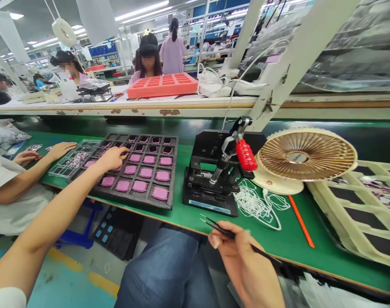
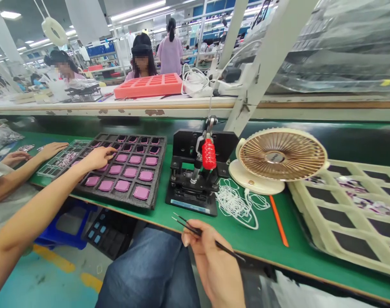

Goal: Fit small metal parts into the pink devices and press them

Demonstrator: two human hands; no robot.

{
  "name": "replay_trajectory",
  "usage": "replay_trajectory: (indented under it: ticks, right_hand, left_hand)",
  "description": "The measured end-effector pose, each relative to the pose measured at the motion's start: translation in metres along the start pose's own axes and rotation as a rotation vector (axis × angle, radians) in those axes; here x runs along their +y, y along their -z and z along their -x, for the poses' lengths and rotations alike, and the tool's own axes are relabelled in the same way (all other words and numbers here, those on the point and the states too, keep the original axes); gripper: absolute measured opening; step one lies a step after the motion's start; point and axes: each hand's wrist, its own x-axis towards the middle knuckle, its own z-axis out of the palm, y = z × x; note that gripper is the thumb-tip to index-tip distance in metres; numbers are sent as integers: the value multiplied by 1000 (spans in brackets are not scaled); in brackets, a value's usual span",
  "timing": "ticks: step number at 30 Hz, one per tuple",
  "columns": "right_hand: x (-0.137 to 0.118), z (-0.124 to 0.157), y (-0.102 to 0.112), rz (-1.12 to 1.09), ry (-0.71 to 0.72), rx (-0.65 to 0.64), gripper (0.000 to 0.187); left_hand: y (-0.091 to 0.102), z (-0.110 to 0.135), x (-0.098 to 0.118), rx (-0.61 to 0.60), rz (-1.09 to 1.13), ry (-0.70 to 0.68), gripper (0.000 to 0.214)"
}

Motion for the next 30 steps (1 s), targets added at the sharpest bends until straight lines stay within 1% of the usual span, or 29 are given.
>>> replay_trajectory:
  ticks: [2, 4, 6, 7, 9, 10, 11, 13, 14, 16, 18, 20, 24, 30]
  right_hand:
    - [7, 3, -1, 6, 62, -8, 33]
    - [13, 6, -1, 30, 149, -1, 22]
    - [18, 10, -3, 85, 249, -20, 16]
    - [20, 13, -4, 128, 302, -39, 15]
    - [22, 19, -9, 253, 419, -81, 20]
    - [22, 23, -12, 329, 486, -100, 25]
    - [21, 26, -16, 401, 556, -123, 30]
    - [20, 31, -25, 512, 689, -187, 42]
    - [20, 33, -28, 543, 742, -225, 46]
    - [21, 35, -32, 574, 794, -291, 51]
    - [24, 36, -31, 583, 795, -315, 51]
    - [27, 38, -27, 586, 774, -313, 51]
    - [30, 39, -20, 598, 762, -298, 51]
    - [33, 38, -17, 613, 768, -304, 52]
  left_hand:
    - [9, 7, 5, 33, 160, 16, 44]
    - [17, 24, 14, 57, 318, 16, 58]
    - [18, 52, 32, 40, 523, 11, 64]
    - [13, 70, 44, 11, 638, 12, 64]
    - [-6, 113, 73, -138, 1069, 106, 58]
    - [-20, 135, 89, -214, 1168, 156, 53]
    - [-36, 157, 104, -261, 1188, 183, 49]
    - [-68, 195, 130, -349, 1140, 221, 42]
    - [-83, 210, 140, -390, 1121, 242, 43]
    - [-105, 230, 153, -434, 1089, 265, 46]
    - [-117, 238, 160, -440, 1052, 267, 47]
    - [-121, 240, 162, -437, 1004, 257, 45]
    - [-123, 239, 165, -443, 947, 237, 45]
    - [-124, 240, 166, -431, 913, 225, 48]
